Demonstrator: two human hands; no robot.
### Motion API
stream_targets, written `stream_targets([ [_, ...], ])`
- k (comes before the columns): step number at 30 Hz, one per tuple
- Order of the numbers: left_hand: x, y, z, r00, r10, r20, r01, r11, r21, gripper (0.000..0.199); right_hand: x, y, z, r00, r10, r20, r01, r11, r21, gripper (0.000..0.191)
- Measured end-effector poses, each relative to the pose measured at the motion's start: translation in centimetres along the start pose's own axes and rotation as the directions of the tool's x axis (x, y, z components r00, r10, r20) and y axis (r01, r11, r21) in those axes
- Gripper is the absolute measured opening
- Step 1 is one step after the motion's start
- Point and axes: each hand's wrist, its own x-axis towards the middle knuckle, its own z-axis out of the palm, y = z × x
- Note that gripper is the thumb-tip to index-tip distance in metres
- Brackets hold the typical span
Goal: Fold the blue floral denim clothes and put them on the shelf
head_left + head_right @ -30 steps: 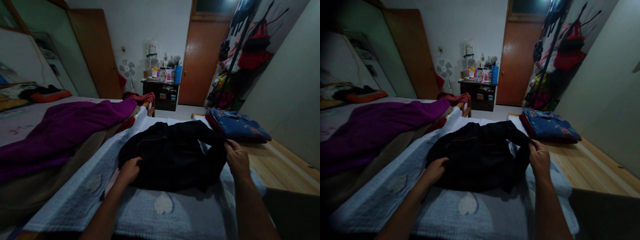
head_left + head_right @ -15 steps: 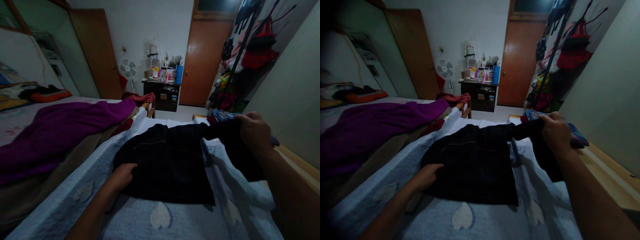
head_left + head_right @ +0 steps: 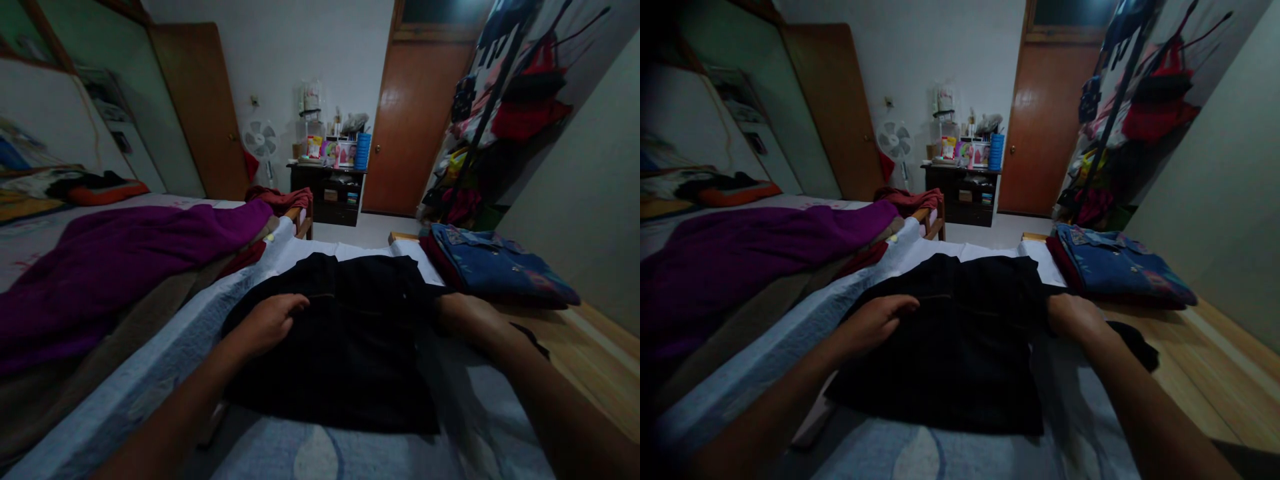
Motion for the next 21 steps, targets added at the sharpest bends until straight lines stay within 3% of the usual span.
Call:
stream_targets([
  [1, 0.8, 0.9, 0.3, 0.998, 0.061, -0.015, -0.06, 0.998, 0.029, 0.049, 0.3, -1.7, 0.0, 0.985, -0.034, 0.167, 0.056, 0.99, -0.127, 0.016],
  [3, 2.2, 2.2, 1.6, 0.985, 0.171, -0.011, -0.169, 0.982, 0.079, 0.037, 1.1, -5.4, 0.3, 0.951, -0.184, 0.248, 0.237, 0.95, -0.202, 0.013],
  [5, 3.1, 2.8, 3.5, 0.974, 0.221, 0.044, -0.225, 0.963, 0.147, 0.038, 2.0, -8.9, 1.2, 0.925, -0.295, 0.238, 0.339, 0.925, -0.171, 0.019],
  [7, 3.3, 2.7, 6.0, 0.979, 0.16, 0.126, -0.187, 0.951, 0.247, 0.052, 2.8, -11.5, 3.3, 0.907, -0.38, 0.181, 0.399, 0.913, -0.082, 0.031],
  [9, 3.0, 2.0, 8.6, 0.975, 0.083, 0.204, -0.146, 0.937, 0.317, 0.068, 3.4, -12.9, 6.5, 0.921, -0.382, 0.074, 0.383, 0.924, -0.009, 0.044],
  [12, 2.0, 0.8, 11.8, 0.973, 0.055, 0.223, -0.138, 0.918, 0.371, 0.067, 3.4, -12.8, 12.0, 0.973, -0.225, -0.039, 0.227, 0.973, 0.043, 0.051],
  [15, 1.0, 0.3, 13.2, 0.98, 0.079, 0.183, -0.144, 0.913, 0.381, 0.06, 2.3, -11.2, 16.8, 0.992, -0.123, -0.031, 0.125, 0.989, 0.073, 0.054],
  [18, 0.8, 0.4, 12.4, 0.973, 0.05, 0.227, -0.131, 0.927, 0.353, 0.061, 1.1, -9.7, 19.6, 0.997, -0.079, -0.025, 0.082, 0.988, 0.13, 0.053],
  [21, 2.0, 0.7, 10.1, 0.939, 0.052, 0.339, -0.148, 0.953, 0.266, 0.058, 0.6, -9.2, 20.7, 0.996, -0.067, -0.064, 0.077, 0.982, 0.174, 0.053],
])
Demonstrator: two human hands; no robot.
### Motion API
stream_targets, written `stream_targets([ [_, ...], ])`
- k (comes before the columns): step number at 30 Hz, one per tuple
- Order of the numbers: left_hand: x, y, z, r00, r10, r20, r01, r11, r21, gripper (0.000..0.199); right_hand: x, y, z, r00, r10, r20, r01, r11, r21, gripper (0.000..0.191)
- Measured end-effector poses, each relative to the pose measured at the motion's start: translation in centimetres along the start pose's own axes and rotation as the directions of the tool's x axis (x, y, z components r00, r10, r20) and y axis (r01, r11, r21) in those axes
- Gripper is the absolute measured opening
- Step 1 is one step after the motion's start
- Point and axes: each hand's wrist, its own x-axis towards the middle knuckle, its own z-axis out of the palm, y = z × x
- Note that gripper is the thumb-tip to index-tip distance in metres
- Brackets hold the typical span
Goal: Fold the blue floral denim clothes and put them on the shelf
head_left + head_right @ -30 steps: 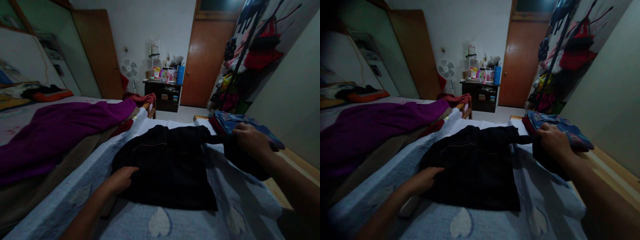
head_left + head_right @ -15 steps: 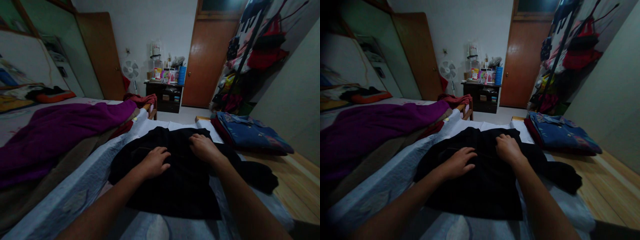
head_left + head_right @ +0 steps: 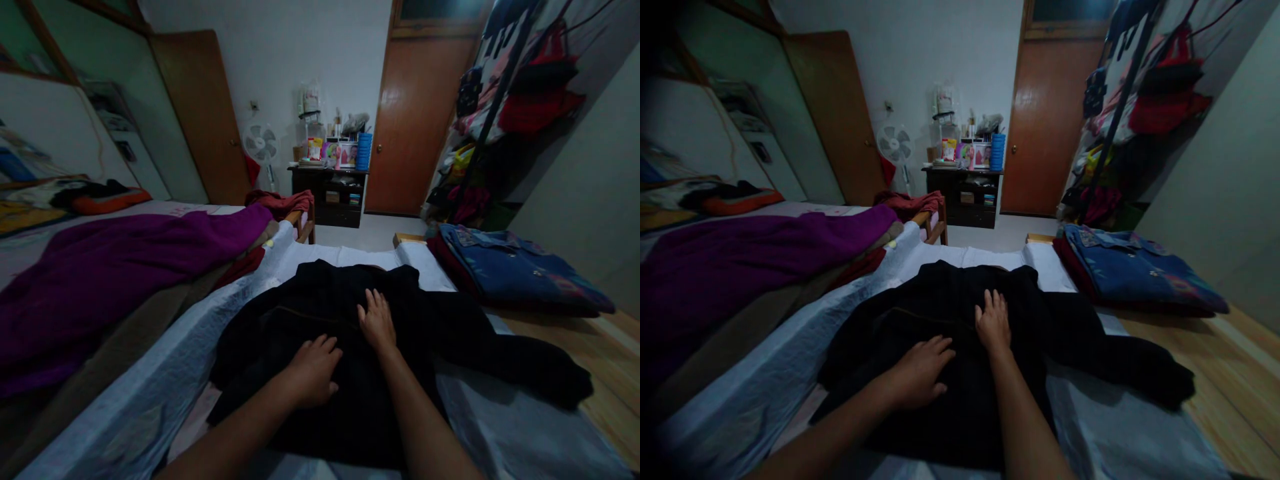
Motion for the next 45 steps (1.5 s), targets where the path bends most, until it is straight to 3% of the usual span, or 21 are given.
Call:
stream_targets([
  [2, 1.0, -0.6, -2.2, 0.998, 0.064, -0.006, -0.064, 0.994, -0.094, 0.043, 0.0, 0.0, 0.1, 1.0, 0.006, -0.02, -0.005, 1.0, 0.031, 0.052],
  [4, 2.7, -1.4, -4.4, 0.985, 0.059, -0.162, -0.085, 0.984, -0.159, 0.034, 0.1, -0.1, 0.1, 1.0, 0.018, -0.025, -0.016, 0.998, 0.056, 0.052],
  [6, 5.0, -2.2, -6.3, 0.927, 0.029, -0.374, -0.085, 0.987, -0.135, 0.032, 0.2, -0.2, 0.1, 0.999, 0.027, -0.028, -0.025, 0.998, 0.063, 0.052],
  [8, 7.7, -3.0, -7.9, 0.854, 0.005, -0.52, -0.043, 0.997, -0.061, 0.028, 0.2, -0.2, 0.1, 0.999, 0.033, -0.032, -0.031, 0.998, 0.053, 0.052],
  [11, 11.8, -4.2, -9.7, 0.804, -0.079, -0.589, 0.1, 0.995, 0.003, 0.026, 0.1, -0.2, 0.0, 0.999, 0.028, -0.024, -0.028, 0.999, 0.034, 0.052],
  [17, 19.0, -6.4, -11.2, 0.9, -0.157, -0.406, 0.183, 0.983, 0.027, 0.031, 0.0, -0.2, 0.0, 1.0, 0.024, -0.018, -0.024, 1.0, 0.012, 0.053],
  [23, 23.2, -8.4, -9.9, 0.935, -0.302, -0.188, 0.312, 0.949, 0.03, 0.041, -0.1, -0.2, 0.2, 0.998, 0.017, -0.067, -0.015, 0.999, 0.034, 0.049],
  [28, 25.0, -9.2, -9.4, 0.931, -0.364, -0.028, 0.365, 0.93, 0.045, 0.039, -0.1, -0.2, 0.2, 0.997, 0.019, -0.075, -0.014, 0.998, 0.067, 0.049],
  [32, 25.1, -9.1, -9.3, 0.92, -0.392, 0.002, 0.391, 0.919, 0.046, 0.032, 0.0, -0.4, 0.1, 0.997, 0.018, -0.07, -0.012, 0.997, 0.075, 0.048],
  [39, 22.2, -7.6, -9.7, 0.884, -0.42, -0.205, 0.427, 0.904, -0.014, 0.033, 0.1, -1.1, -0.6, 0.99, -0.039, -0.135, 0.054, 0.992, 0.112, 0.047],
  [45, 20.1, -6.2, -12.8, 0.822, -0.362, -0.439, 0.391, 0.92, -0.025, 0.033, 0.0, -1.2, -0.7, 0.96, -0.11, -0.257, 0.143, 0.983, 0.114, 0.048],
])
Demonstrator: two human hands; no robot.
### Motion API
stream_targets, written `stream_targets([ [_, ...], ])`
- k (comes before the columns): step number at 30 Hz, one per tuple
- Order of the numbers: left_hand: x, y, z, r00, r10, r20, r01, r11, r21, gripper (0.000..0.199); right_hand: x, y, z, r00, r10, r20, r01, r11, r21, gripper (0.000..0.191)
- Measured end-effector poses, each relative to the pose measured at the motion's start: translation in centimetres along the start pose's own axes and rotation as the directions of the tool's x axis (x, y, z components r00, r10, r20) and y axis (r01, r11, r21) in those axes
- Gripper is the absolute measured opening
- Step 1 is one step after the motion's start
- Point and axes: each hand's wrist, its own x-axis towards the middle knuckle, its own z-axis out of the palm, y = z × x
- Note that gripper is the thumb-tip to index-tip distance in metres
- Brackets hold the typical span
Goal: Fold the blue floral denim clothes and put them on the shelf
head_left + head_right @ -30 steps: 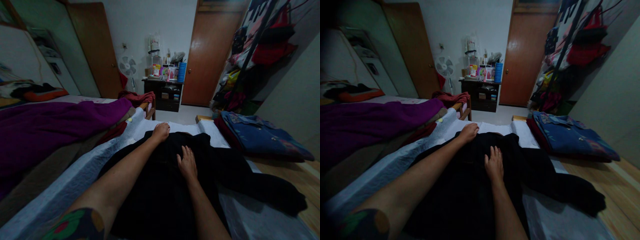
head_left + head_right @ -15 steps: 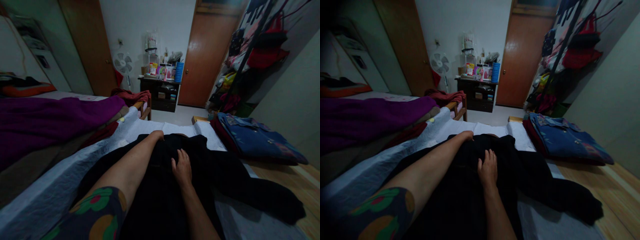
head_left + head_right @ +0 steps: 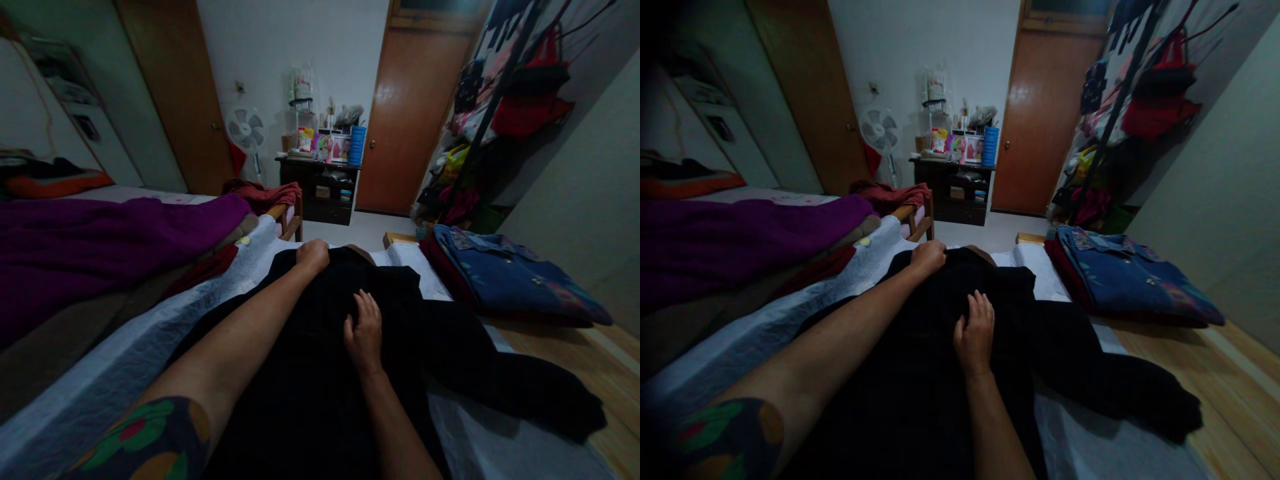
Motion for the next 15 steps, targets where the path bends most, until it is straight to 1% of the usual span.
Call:
stream_targets([
  [2, 0.0, -0.2, -1.6, 0.992, 0.026, -0.123, -0.024, 1.0, 0.018, 0.034, -0.1, 0.1, 0.2, 1.0, -0.011, -0.028, 0.011, 1.0, -0.012, 0.047],
  [5, 0.5, -1.2, -3.8, 0.945, 0.027, -0.325, -0.014, 0.999, 0.045, 0.036, -0.4, 0.2, 0.5, 1.0, 0.003, -0.004, -0.003, 0.998, -0.066, 0.046],
  [7, 0.9, -2.4, -4.6, 0.92, 0.005, -0.392, 0.011, 0.999, 0.038, 0.037, -0.5, 0.2, 0.7, 0.999, 0.035, 0.041, -0.03, 0.992, -0.119, 0.046],
  [8, 1.0, -3.0, -4.7, 0.912, -0.004, -0.41, 0.018, 0.999, 0.03, 0.037, -0.6, 0.2, 0.8, 0.996, 0.055, 0.069, -0.045, 0.988, -0.148, 0.045],
  [10, 1.1, -4.2, -4.0, 0.905, -0.001, -0.425, 0.006, 1.0, 0.01, 0.036, -0.8, 0.1, 0.9, 0.987, 0.101, 0.127, -0.074, 0.977, -0.199, 0.044],
  [12, 0.7, -5.2, -2.3, 0.909, 0.038, -0.415, -0.043, 0.999, -0.003, 0.036, -0.8, 0.1, 1.0, 0.972, 0.146, 0.183, -0.101, 0.967, -0.236, 0.043],
  [14, -0.2, -5.6, 0.2, 0.933, 0.108, -0.342, -0.113, 0.994, 0.004, 0.037, -0.9, 0.1, 1.1, 0.956, 0.182, 0.231, -0.121, 0.959, -0.256, 0.043],
  [15, -0.7, -5.7, 1.5, 0.953, 0.132, -0.271, -0.132, 0.991, 0.017, 0.037, -0.8, 0.1, 1.1, 0.949, 0.194, 0.25, -0.127, 0.957, -0.262, 0.042],
])
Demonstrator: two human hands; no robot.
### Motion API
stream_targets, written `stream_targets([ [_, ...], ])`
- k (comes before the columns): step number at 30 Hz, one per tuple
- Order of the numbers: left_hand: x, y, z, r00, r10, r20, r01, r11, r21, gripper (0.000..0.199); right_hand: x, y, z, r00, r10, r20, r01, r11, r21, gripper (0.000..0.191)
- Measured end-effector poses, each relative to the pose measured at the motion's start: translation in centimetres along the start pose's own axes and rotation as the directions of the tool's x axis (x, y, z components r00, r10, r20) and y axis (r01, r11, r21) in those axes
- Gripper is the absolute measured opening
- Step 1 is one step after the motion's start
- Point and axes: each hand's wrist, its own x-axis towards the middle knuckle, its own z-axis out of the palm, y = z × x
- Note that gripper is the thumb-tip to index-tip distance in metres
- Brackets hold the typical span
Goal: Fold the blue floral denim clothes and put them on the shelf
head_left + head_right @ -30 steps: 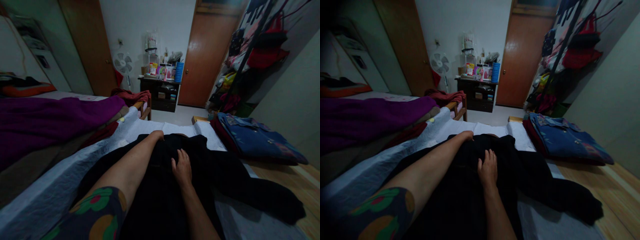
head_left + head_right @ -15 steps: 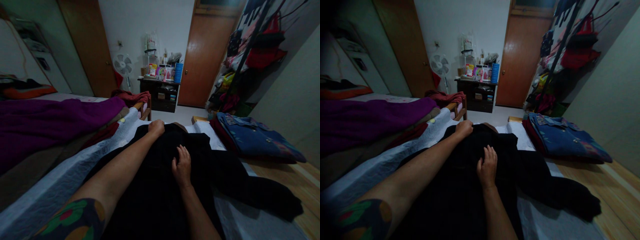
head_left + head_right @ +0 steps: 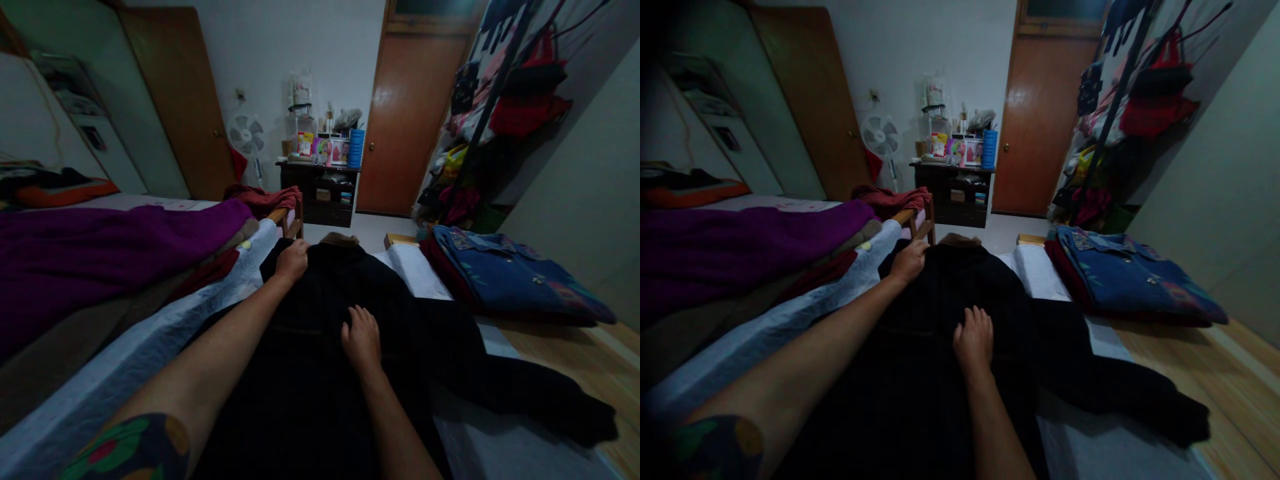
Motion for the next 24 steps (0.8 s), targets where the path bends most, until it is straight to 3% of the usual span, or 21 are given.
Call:
stream_targets([
  [2, -1.7, 0.2, 2.0, 0.979, 0.028, 0.201, -0.038, 0.998, 0.044, 0.04, 0.1, 0.0, -0.1, 1.0, 0.007, 0.031, -0.007, 1.0, -0.008, 0.042],
  [5, -3.3, 0.5, 3.6, 0.959, 0.033, 0.28, -0.051, 0.997, 0.056, 0.048, 0.1, 0.0, -0.4, 0.999, 0.009, 0.048, -0.008, 1.0, -0.017, 0.042],
  [8, -3.8, 0.8, 3.4, 0.967, 0.015, 0.256, -0.032, 0.997, 0.063, 0.055, 0.2, -0.1, -0.6, 0.998, 0.008, 0.061, -0.007, 1.0, -0.018, 0.042],
  [11, -4.7, 1.8, 2.2, 0.996, 0.013, 0.087, -0.019, 0.997, 0.08, 0.06, 0.2, -0.1, -0.7, 0.998, 0.003, 0.063, -0.001, 1.0, -0.019, 0.042],
  [14, -7.0, 3.6, 1.0, 0.981, 0.192, -0.032, -0.189, 0.98, 0.069, 0.058, 0.2, -0.1, -0.6, 0.999, -0.002, 0.054, 0.003, 1.0, -0.02, 0.041],
  [16, -8.8, 4.5, 0.5, 0.927, 0.373, 0.05, -0.374, 0.927, 0.028, 0.053, 0.2, 0.0, -0.5, 0.999, -0.006, 0.05, 0.007, 1.0, -0.017, 0.041],
  [18, -10.3, 5.0, 0.3, 0.878, 0.438, 0.196, -0.443, 0.896, -0.017, 0.041, 0.2, 0.1, -0.4, 0.999, -0.014, 0.043, 0.014, 1.0, -0.013, 0.041],
  [21, -11.1, 4.9, 0.1, 0.867, 0.364, 0.34, -0.382, 0.924, -0.013, 0.032, 0.2, 0.2, -0.4, 0.999, -0.016, 0.034, 0.017, 1.0, -0.003, 0.04],
  [24, -10.7, 4.7, -0.6, 0.906, 0.233, 0.354, -0.271, 0.961, 0.06, 0.04, 0.3, 0.2, -0.5, 0.999, -0.009, 0.044, 0.009, 1.0, 0.002, 0.04],
])
